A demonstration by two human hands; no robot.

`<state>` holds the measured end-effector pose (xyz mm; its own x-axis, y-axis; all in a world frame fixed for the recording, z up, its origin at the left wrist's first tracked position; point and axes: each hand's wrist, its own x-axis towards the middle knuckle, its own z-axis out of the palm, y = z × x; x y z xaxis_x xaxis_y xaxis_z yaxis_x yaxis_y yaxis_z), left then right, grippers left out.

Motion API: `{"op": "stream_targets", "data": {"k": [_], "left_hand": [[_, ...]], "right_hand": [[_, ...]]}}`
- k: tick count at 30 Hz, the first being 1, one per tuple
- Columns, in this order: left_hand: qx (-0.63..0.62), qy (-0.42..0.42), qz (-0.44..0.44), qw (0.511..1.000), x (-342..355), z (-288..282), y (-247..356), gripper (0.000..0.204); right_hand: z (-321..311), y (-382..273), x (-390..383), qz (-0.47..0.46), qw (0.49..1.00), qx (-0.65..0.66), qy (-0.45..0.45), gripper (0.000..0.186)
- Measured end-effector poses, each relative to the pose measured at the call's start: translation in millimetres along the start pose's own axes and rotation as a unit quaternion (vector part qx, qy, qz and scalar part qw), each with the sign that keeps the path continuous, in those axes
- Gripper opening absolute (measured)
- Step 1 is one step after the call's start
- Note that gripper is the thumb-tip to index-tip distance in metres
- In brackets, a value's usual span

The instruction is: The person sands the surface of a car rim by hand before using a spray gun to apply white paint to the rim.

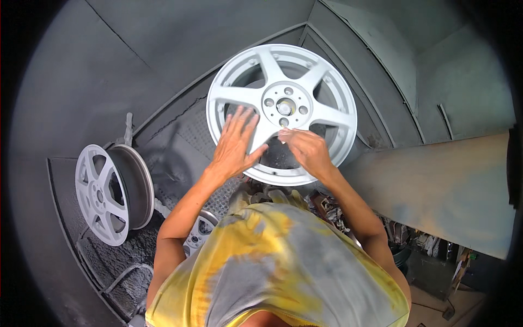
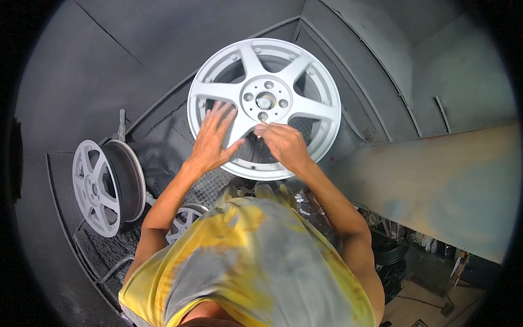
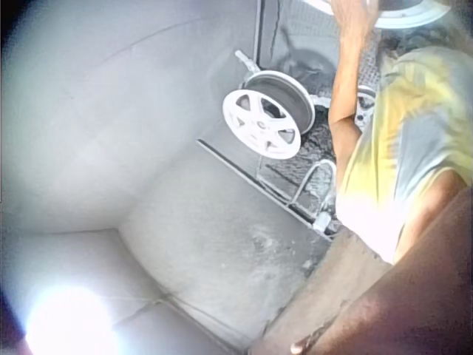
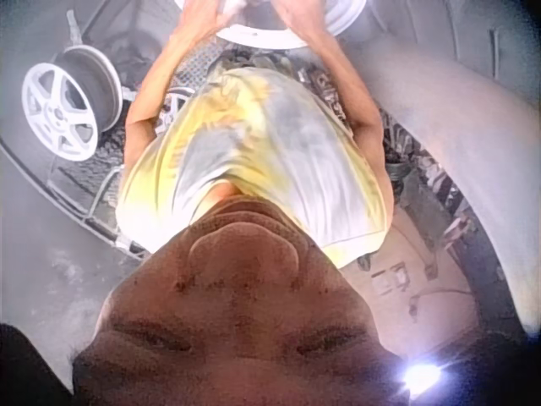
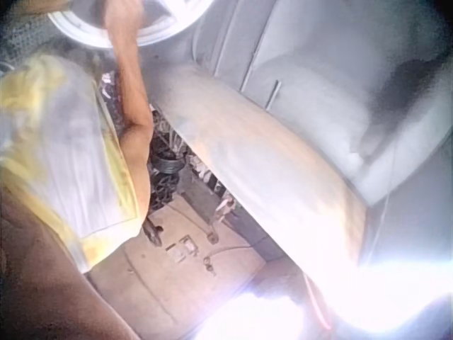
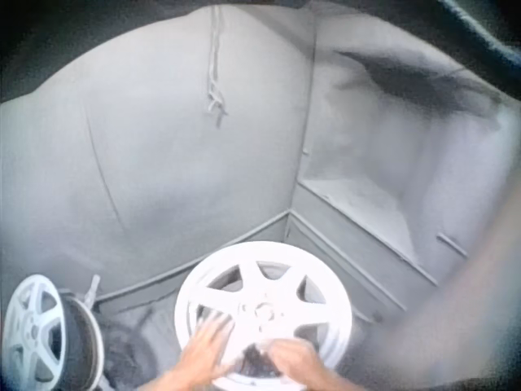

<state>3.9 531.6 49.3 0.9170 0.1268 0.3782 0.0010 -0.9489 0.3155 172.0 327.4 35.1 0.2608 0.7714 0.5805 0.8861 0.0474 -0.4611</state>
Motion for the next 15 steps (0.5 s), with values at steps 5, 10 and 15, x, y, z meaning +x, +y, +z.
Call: {"op": "stream_targets", "data": {"k": [5,10,15], "left_hand": [[0.01,-0.009,-0.013,1.0,2,-13,-1,0.086],[0.014,0.001,-0.04,0.999,-7,-13,-22,0.085],[0.004,0.007,-0.008,1.0,8,-15,-23,0.081]], "right_hand": [[32,19,53,-0.122,0.992,-0.016,0.005,0.022],[47,58,102,-0.208,0.977,-0.047,-0.013,0.023],[12,125,108,-0.158,0.979,-0.125,-0.001,0.028]]}}
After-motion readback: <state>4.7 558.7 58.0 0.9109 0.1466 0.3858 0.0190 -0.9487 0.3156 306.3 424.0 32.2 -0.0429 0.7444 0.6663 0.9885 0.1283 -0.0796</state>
